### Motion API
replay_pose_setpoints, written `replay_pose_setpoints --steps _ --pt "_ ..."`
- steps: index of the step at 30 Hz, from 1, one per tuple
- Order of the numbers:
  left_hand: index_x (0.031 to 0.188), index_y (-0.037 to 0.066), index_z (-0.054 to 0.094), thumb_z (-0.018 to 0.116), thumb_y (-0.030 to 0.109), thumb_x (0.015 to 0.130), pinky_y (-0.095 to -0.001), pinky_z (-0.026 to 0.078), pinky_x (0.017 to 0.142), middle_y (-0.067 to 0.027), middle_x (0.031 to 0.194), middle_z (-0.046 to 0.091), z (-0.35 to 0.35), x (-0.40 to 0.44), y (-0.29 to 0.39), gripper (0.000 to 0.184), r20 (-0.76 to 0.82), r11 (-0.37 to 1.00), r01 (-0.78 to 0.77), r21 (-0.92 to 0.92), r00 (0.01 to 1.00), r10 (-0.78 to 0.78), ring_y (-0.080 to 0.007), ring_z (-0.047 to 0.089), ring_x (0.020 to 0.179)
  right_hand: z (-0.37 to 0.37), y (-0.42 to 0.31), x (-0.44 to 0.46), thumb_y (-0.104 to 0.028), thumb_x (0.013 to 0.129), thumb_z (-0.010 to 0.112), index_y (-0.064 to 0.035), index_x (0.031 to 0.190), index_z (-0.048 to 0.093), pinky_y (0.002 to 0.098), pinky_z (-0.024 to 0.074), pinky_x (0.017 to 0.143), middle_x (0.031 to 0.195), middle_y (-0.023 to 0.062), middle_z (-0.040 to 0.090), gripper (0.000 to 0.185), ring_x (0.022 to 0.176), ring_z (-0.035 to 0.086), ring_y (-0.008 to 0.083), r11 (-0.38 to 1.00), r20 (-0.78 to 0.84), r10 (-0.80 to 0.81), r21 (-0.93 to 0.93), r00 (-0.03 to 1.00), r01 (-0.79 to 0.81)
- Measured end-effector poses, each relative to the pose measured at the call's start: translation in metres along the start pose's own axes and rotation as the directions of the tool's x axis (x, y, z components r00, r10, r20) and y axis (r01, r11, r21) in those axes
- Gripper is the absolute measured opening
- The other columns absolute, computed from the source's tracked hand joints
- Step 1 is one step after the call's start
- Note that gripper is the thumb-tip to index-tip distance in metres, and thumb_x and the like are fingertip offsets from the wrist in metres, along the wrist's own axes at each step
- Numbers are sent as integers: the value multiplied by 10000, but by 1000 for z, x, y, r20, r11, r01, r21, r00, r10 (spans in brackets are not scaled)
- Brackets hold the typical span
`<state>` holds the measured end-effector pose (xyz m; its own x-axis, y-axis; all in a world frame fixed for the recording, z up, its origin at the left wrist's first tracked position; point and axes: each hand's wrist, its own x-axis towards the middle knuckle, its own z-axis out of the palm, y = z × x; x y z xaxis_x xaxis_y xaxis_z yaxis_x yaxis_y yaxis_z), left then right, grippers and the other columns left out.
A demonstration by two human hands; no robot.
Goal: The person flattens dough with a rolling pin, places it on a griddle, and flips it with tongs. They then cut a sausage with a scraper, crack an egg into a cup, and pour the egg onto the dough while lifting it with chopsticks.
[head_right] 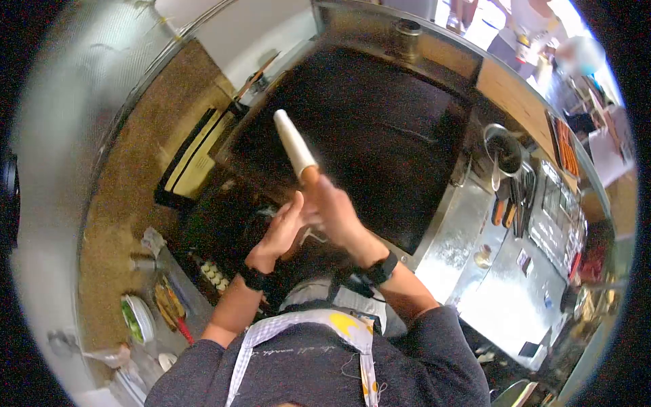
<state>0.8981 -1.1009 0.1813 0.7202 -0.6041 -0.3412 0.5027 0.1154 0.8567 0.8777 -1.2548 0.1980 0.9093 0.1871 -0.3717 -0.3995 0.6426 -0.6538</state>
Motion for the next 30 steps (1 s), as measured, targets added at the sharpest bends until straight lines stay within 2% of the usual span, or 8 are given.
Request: replay_pose_setpoints --steps 2,6,12,22,26,28,29,30 --pt "1281 47 438 383 438 948 -343 399 943 -119 1237 530 11 -16 16 516 42 998 -53 16 998 52 -214 524 1108 23 -26 -2 -520 913 397 -34 963 544 223 290 412 630 -32 463 510 471 384 76 991 -165 -67 -129 984 46" --pt "1291 81 463 434 398 935 -346 377 962 -73 1248 534 -24 -61 -22 477 -131 980 -1 199 991 27 -194 506 1139 -27 -39 42 -515 908 426 -65 981 552 196 296 439 658 -37 463 474 516 392 50 919 -8 -177 -360 984 162" --pt "1209 100 548 538 307 889 -306 398 905 -49 1151 597 -79 -153 -89 381 -563 989 136 65 823 -76 -149 533 1080 -48 -78 85 -447 929 436 -56 976 556 189 320 431 675 -34 469 412 519 411 49 861 -83 -331 -435 940 265" --pt "1204 80 546 531 282 898 -279 410 859 -33 1128 605 -89 -179 -125 367 -699 990 123 -63 702 -132 -133 555 1026 -83 -82 157 -446 909 469 -69 812 541 216 331 465 649 -33 476 395 527 424 52 598 -164 -460 -784 873 168" --pt "1229 56 518 508 254 917 -270 397 895 -62 1141 595 -88 -167 -111 370 -618 996 82 39 785 -41 -136 534 1068 -82 -39 185 -316 869 532 44 911 547 415 471 709 840 202 610 363 771 602 340 178 -120 -660 -984 742 -1" --pt "1239 40 506 510 234 918 -266 383 931 -81 1151 587 -87 -163 -107 375 -612 997 63 42 791 -25 -140 525 1089 -80 -26 188 -258 832 591 60 970 530 393 476 728 940 216 586 352 804 600 340 215 -101 -623 -976 776 46" --pt "1238 40 507 516 217 915 -263 384 934 -80 1141 592 -87 -161 -108 369 -601 998 51 39 799 -17 -140 529 1083 -82 -25 191 -217 802 622 62 1001 519 384 477 738 989 205 563 358 836 598 337 -17 41 -590 -999 807 38" --pt "1236 39 508 523 201 911 -260 384 936 -79 1131 597 -87 -161 -109 364 -591 999 40 35 806 -11 -139 532 1077 -81 -20 194 -219 798 623 64 1006 523 382 479 747 975 208 567 365 834 601 337 103 -50 -540 -995 840 7"
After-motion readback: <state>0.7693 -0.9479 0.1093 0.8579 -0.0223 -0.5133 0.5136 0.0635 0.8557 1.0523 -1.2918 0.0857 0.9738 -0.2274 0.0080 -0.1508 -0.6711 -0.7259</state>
